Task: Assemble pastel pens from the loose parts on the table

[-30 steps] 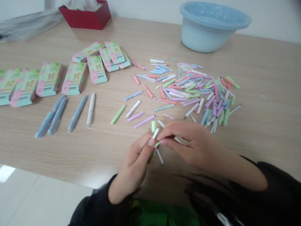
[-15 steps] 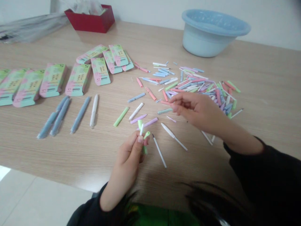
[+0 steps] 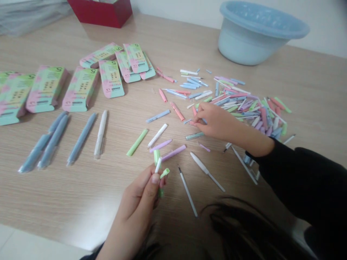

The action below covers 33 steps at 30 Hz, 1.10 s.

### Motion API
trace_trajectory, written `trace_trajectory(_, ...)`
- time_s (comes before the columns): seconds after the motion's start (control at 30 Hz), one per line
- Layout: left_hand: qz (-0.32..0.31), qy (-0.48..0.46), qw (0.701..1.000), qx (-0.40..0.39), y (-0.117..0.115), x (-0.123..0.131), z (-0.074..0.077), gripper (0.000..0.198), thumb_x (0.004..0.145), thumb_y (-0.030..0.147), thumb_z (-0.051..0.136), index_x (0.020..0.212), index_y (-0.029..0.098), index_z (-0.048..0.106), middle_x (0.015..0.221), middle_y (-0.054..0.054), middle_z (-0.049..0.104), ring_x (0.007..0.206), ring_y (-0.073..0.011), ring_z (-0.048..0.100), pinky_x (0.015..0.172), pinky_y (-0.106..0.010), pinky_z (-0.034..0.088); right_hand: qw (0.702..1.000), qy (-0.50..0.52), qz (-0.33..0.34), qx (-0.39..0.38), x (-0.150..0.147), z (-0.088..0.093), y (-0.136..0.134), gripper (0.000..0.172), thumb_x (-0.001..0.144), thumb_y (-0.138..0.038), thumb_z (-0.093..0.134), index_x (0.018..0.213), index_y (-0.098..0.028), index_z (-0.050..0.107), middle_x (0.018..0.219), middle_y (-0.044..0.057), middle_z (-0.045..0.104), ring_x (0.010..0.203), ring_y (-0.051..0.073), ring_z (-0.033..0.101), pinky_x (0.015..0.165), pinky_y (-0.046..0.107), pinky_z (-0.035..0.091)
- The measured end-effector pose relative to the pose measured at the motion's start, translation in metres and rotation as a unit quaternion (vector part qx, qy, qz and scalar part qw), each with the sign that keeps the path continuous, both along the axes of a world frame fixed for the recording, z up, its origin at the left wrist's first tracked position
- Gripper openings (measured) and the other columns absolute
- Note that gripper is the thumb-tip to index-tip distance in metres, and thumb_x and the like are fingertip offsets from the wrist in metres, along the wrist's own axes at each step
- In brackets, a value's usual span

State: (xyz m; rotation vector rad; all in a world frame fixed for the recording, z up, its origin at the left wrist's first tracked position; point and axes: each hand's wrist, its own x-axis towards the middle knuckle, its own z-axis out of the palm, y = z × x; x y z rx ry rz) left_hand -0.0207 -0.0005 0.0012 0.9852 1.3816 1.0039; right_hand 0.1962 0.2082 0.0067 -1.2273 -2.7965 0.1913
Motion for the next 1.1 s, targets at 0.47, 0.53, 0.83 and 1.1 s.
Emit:
trace_trajectory(0.47, -0.013, 0.051, 0.999, -0.003, -0.001, -0.001, -0.001, 0.045, 0.098, 0.06, 0.054, 0.078, 0.021, 0.061, 0.072, -0.001, 0.056, 0.068, -0.0176, 0.049, 0.064, -0.027, 0.042, 0.999, -0.045, -0.003, -0.015, -0.004, 0.007, -0.007, 0.012, 0.086, -0.015, 0.061, 0.087, -0.014, 0.073, 0.089, 0.011, 0.072, 0.09, 0.027, 0.065, 0.078, 0.036, 0.04)
trace_trajectory(0.53, -0.005, 0.058, 0.998, -0.009, -0.001, 0.0, 0.0, 0.045, 0.097, 0.062, 0.054, 0.079, 0.022, 0.064, 0.072, -0.002, 0.057, 0.071, -0.0191, 0.051, 0.067, -0.028, 0.043, 0.999, -0.04, -0.018, 0.002, 0.001, 0.007, -0.006, 0.014, 0.091, -0.02, 0.059, 0.091, -0.014, 0.072, 0.092, 0.013, 0.072, 0.088, 0.028, 0.064, 0.075, 0.037, 0.04)
trace_trajectory(0.83, 0.001, 0.078, 0.997, -0.013, 0.0, 0.002, 0.004, 0.047, 0.094, 0.066, 0.055, 0.08, 0.023, 0.068, 0.071, -0.003, 0.058, 0.078, -0.0226, 0.056, 0.075, -0.031, 0.049, 0.999, 0.004, -0.014, -0.035, 0.0, -0.002, -0.004, 0.016, 0.092, -0.022, 0.06, 0.087, -0.014, 0.073, 0.084, 0.01, 0.073, 0.081, 0.023, 0.065, 0.076, 0.033, 0.044)
trace_trajectory(1.1, 0.014, 0.109, 0.994, 0.01, -0.001, -0.002, -0.004, 0.043, 0.094, 0.063, 0.056, 0.083, 0.025, 0.071, 0.076, -0.004, 0.065, 0.08, -0.0236, 0.059, 0.075, -0.029, 0.052, 0.996, 0.025, -0.081, -0.03, 0.035, 0.011, 0.008, 0.029, 0.094, -0.016, 0.048, 0.105, -0.015, 0.075, 0.103, 0.011, 0.077, 0.086, 0.023, 0.068, 0.077, 0.033, 0.047)
